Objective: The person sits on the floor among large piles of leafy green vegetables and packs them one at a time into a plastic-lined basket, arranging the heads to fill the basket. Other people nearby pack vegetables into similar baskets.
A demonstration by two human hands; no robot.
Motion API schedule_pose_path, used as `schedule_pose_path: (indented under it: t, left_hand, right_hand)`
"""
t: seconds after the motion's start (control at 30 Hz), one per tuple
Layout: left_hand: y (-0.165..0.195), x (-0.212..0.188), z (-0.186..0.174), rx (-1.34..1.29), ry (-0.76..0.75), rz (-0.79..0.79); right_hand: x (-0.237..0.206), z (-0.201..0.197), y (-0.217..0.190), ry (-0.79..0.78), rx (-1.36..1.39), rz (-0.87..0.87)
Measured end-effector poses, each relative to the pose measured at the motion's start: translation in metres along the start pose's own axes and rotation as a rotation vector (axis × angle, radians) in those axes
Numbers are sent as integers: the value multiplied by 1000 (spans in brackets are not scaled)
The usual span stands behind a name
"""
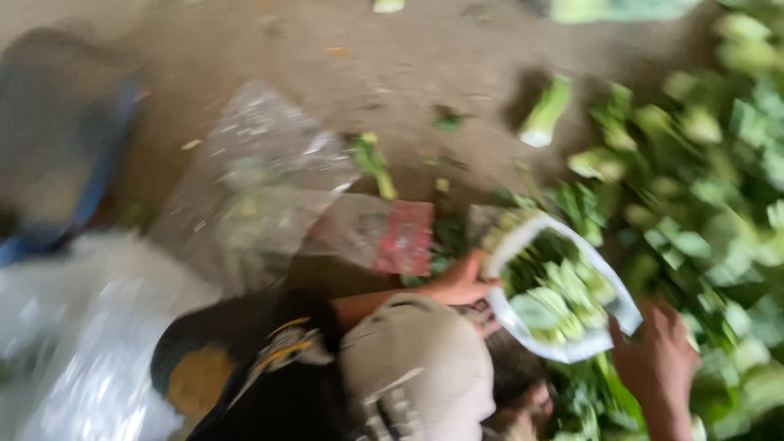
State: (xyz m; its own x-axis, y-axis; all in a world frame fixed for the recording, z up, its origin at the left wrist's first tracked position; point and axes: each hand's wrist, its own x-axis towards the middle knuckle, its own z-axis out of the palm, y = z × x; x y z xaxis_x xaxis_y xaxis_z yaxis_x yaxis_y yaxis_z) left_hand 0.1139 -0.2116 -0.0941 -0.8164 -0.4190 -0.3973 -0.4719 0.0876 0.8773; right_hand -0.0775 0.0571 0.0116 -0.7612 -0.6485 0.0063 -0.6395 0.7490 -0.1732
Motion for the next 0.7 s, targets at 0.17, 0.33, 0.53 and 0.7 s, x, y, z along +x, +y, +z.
schedule_pose_path:
  t: [0.17, 0.33, 0.53, 0.7]
  left_hand:
    - [45, -19, 3, 290, 224, 447]
    - [92, -21, -8, 326, 45, 785]
    - [158, 31, -4, 213, -393, 633]
    - [202, 66, 7, 688, -592, 740]
  right_hand:
    - [-43, -22, -49, -26, 116, 73]
    - [-67, -13, -72, 78, 323, 99]
    - [-79, 10, 54, 172, 878, 579]
    - [-66, -1, 156, 263, 846, 852]
